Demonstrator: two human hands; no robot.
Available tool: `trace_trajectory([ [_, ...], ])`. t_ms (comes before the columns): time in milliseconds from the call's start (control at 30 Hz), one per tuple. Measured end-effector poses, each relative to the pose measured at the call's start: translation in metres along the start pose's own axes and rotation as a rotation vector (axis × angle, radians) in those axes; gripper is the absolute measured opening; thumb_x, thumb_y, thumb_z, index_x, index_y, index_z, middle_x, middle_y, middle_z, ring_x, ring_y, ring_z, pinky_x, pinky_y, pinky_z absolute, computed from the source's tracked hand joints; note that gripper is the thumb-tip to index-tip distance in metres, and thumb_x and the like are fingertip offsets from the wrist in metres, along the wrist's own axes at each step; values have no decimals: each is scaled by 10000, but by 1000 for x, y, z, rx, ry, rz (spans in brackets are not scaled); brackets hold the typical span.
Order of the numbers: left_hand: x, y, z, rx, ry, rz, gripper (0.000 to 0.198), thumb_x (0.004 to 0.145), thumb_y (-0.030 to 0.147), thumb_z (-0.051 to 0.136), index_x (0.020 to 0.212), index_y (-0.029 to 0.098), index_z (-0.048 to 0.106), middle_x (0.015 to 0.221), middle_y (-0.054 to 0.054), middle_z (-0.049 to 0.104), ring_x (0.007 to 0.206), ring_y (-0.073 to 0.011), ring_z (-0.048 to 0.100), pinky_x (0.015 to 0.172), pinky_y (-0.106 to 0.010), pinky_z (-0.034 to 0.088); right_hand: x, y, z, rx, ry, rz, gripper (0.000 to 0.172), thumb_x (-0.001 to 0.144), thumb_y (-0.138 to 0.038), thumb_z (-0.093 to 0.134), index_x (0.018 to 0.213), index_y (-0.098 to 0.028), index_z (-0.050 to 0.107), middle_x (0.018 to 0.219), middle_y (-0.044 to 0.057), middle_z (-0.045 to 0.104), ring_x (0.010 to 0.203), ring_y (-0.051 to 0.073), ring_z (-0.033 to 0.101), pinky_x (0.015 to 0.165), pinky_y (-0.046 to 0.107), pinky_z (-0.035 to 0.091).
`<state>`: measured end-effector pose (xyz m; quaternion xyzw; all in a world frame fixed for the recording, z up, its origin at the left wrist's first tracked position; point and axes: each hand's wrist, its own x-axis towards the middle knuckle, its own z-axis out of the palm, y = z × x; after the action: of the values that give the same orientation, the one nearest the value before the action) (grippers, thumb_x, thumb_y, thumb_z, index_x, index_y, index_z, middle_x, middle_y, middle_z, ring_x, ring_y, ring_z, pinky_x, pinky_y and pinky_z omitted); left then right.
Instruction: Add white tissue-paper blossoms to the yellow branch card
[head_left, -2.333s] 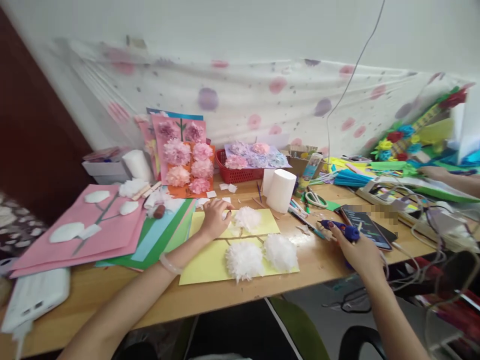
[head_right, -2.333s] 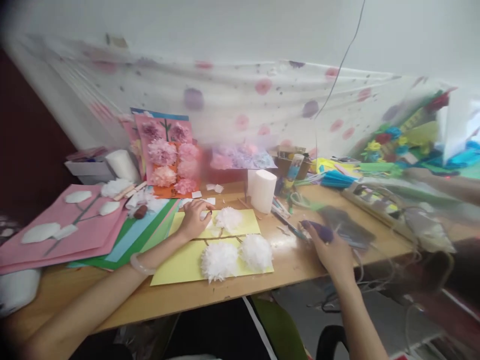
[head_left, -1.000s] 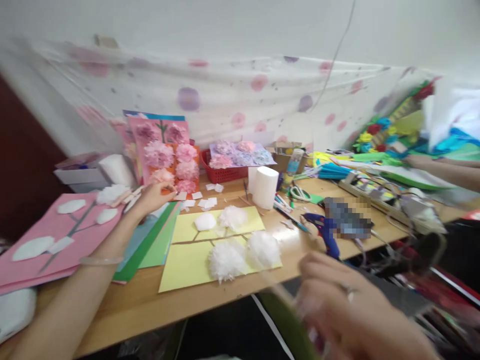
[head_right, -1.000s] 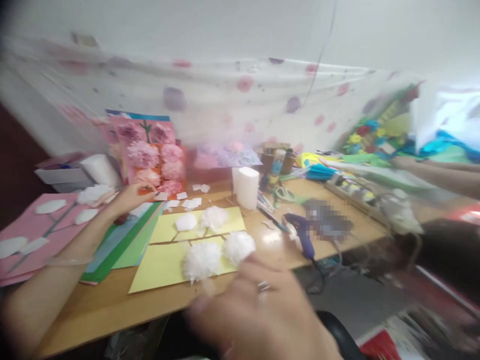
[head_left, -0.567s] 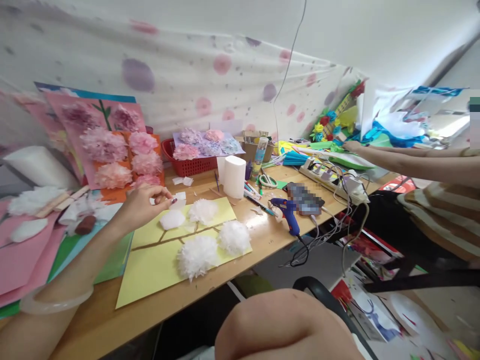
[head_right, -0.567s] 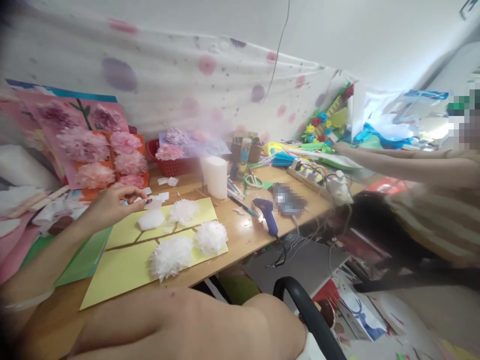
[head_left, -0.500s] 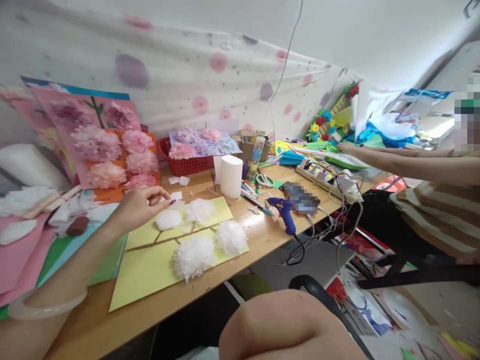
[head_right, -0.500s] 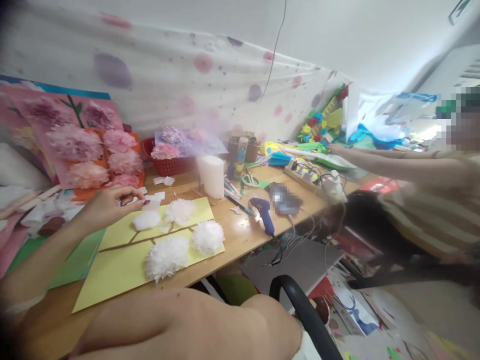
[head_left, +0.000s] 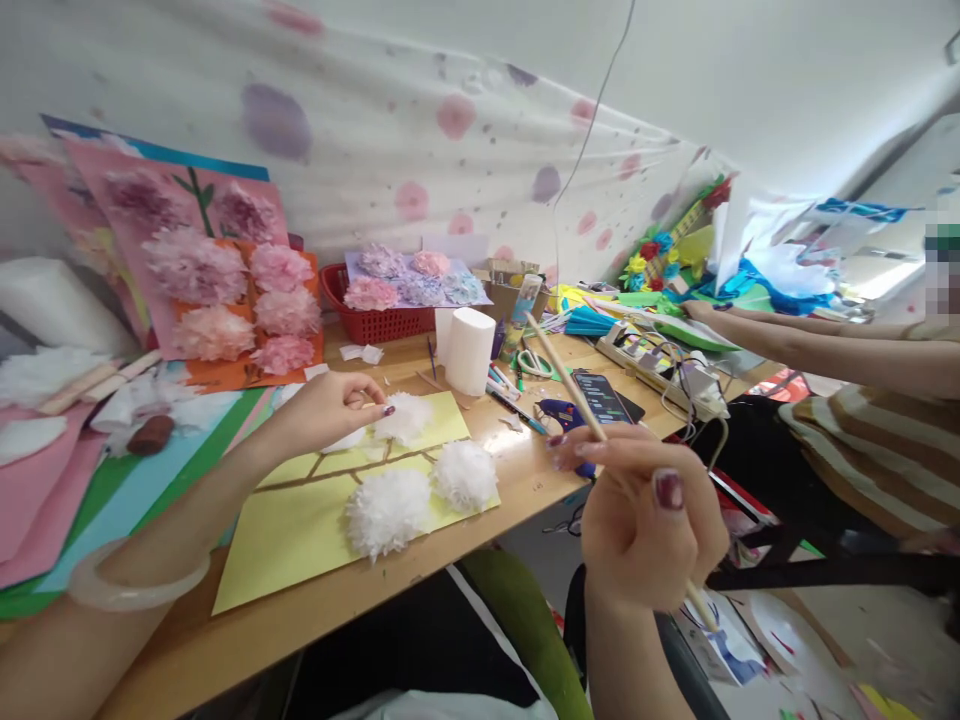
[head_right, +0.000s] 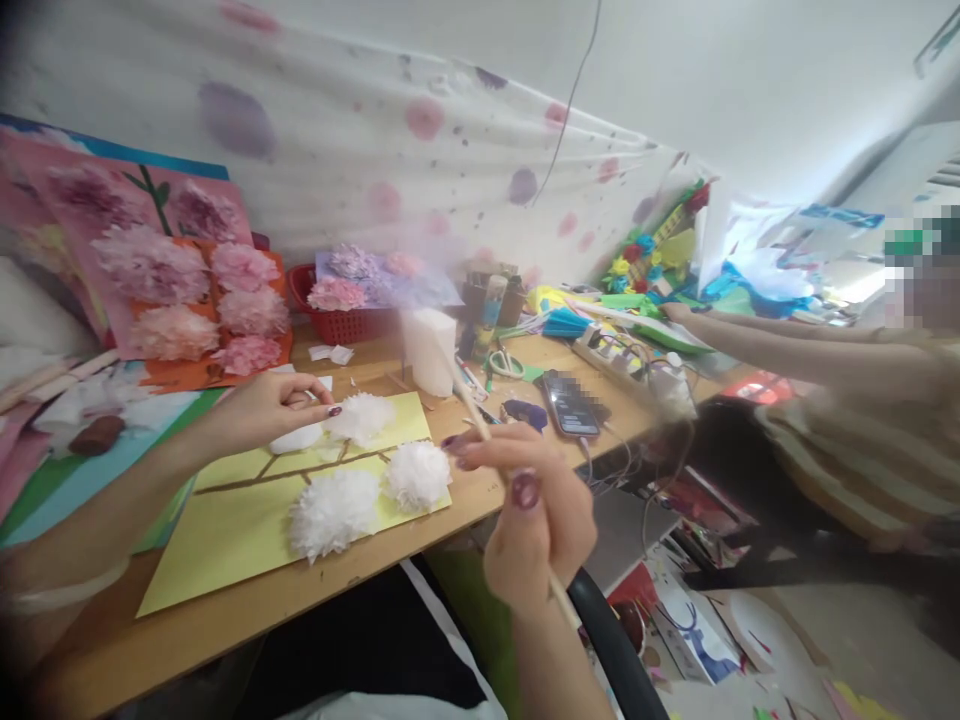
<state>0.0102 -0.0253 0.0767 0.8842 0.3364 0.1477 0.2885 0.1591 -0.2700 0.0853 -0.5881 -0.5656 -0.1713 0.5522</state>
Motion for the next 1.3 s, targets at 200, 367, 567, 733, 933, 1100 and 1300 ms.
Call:
trace_trajectory([
  [200, 3, 3, 15, 8, -200, -19, 276, 727, 475, 594, 769, 209, 654, 500, 61, 363, 487, -139, 367, 509, -265, 233, -6, 46, 23, 340, 186, 211, 532, 995, -332, 488, 486, -204, 568, 422, -18, 512, 395, 109, 470, 454, 275, 349],
  [367, 6, -3, 32, 30, -174, -19, 269, 759, 449, 571, 802, 201, 666, 513, 57, 389, 508, -150, 402, 534, -270, 264, -14, 57, 57, 319, -234, 401, 547, 1012, -482, 420, 584, -199, 611, 504, -6, 583, 484, 115, 546, 516, 252, 398],
  [567, 9, -6, 50, 57, -52, -31, 206, 787, 372, 568, 799, 193, 670, 508, 58, 399, 509, -143, 420, 558, -271, 280, -18, 65, 84, 180, -397, 458, 558, 1010, -522, 383, 606, -201, 598, 543, -11, 590, 521, 111, 550, 549, 241, 367],
  [733, 11, -16, 56, 10, -20, 5, 206, 801, 383, 565, 825, 201, 658, 514, 64, 395, 505, -138, 412, 556, -272, 282, -18, 67, 89, 152, -430, 463, 559, 1009, -528, 373, 608, -205, 592, 549, -10, 592, 526, 114, 547, 553, 237, 357],
  [933, 11, -31, 38, 34, 23, 152, 434, 753, 437, 597, 1113, 194, 602, 956, -55, 649, 873, -230, 616, 777, -330, 454, -18, 67, 93, 114, -441, 458, 552, 1009, -525, 369, 610, -210, 584, 546, -12, 586, 524, 113, 546, 555, 234, 354],
  [1100, 13, -47, 33, 250, -88, 127, 1054, 595, 578, 746, 1475, 189, 314, 1520, -202, 401, 1409, -419, 336, 1123, -532, 264, -16, 67, 97, 55, -453, 432, 548, 1010, -520, 362, 612, -216, 584, 562, -2, 601, 545, 127, 559, 568, 243, 351],
  [1300, 10, -49, 42, 310, -213, 111, 1133, 616, 508, 746, 1551, 228, 171, 1605, -200, 296, 1490, -400, 190, 1173, -606, 28, -15, 64, 103, -18, -478, 377, 539, 1025, -487, 312, 617, -220, 542, 541, -7, 565, 525, 127, 547, 563, 242, 342],
])
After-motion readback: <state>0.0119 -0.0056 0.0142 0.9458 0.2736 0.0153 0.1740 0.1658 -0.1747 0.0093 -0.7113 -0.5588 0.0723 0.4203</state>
